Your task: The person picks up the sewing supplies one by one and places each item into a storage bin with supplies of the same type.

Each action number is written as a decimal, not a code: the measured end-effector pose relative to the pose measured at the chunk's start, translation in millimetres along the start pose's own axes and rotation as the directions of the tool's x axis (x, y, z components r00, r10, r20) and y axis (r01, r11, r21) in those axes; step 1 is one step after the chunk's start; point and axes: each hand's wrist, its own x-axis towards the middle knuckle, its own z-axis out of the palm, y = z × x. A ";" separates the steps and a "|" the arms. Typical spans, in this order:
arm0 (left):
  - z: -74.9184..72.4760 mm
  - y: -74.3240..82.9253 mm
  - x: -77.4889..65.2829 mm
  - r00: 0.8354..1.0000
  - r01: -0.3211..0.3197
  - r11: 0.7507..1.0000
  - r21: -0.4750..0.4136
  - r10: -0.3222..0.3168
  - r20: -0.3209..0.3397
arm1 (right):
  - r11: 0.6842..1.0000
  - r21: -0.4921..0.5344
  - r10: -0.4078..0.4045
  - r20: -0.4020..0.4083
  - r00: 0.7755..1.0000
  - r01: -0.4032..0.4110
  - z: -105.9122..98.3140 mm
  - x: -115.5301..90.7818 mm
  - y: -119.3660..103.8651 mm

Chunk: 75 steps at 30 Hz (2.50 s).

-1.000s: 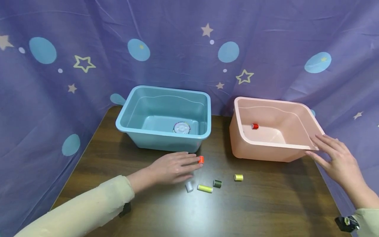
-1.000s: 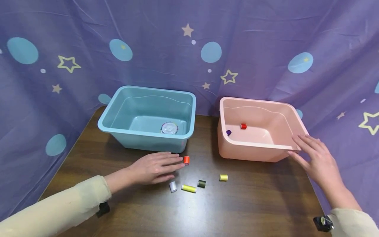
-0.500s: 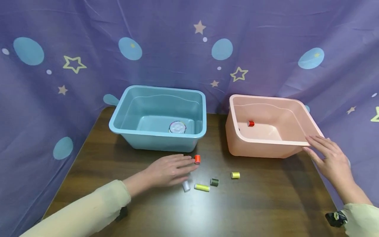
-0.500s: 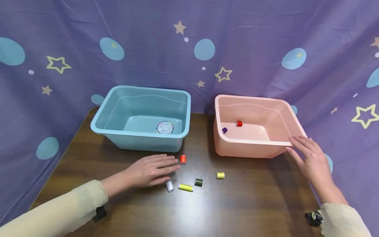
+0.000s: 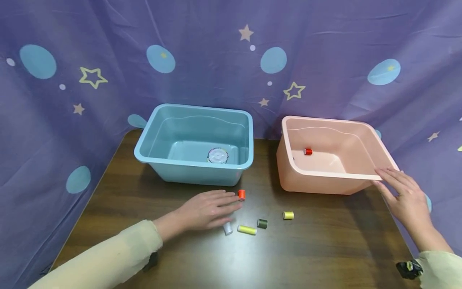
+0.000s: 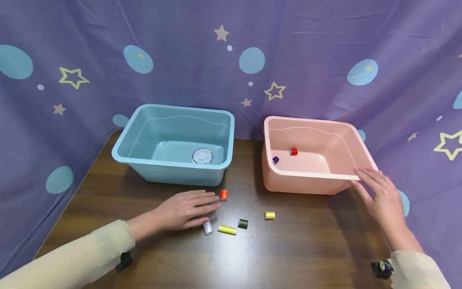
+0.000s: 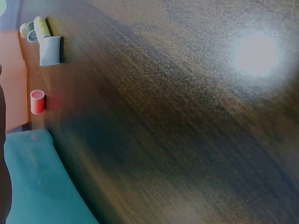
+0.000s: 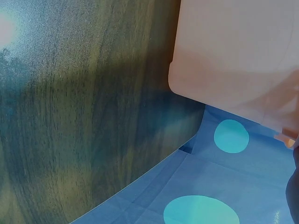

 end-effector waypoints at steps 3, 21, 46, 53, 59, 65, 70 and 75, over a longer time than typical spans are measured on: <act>2.2 -2.2 1.9 1.000 -0.001 1.000 -0.009 0.001 0.001 | 1.000 -0.008 0.007 0.011 1.000 -0.007 -1.2 -1.0 0.9; 7.8 -0.5 -12.0 0.989 0.061 0.996 -0.070 -0.051 0.137 | 0.998 -0.056 0.028 0.045 0.999 -0.025 -1.3 0.7 2.1; 11.7 -1.2 -19.3 0.952 0.185 0.954 -0.237 -0.114 0.285 | 0.995 -0.089 0.052 0.076 0.996 -0.046 -4.3 0.9 0.6; 16.4 0.5 -18.4 0.948 0.203 0.939 -0.278 -0.117 0.296 | 0.995 -0.090 0.052 0.080 0.995 -0.045 -4.9 0.8 0.1; 18.5 0.7 -14.6 0.947 0.212 0.927 -0.309 -0.117 0.299 | 0.994 -0.098 0.057 0.080 0.995 -0.049 -5.5 0.6 -0.5; 15.7 -1.6 -7.6 0.930 0.266 0.889 -0.373 -0.135 0.342 | 0.995 -0.092 0.056 0.081 0.995 -0.049 -5.4 1.0 -0.5; 16.0 -1.7 -5.3 0.917 0.317 0.845 -0.430 -0.157 0.367 | 0.994 -0.096 0.068 0.081 0.994 -0.060 -3.8 1.6 -0.1; 19.8 -0.6 -5.0 0.913 0.341 0.823 -0.455 -0.173 0.370 | 0.994 -0.095 0.062 0.078 0.995 -0.055 -2.9 3.2 0.4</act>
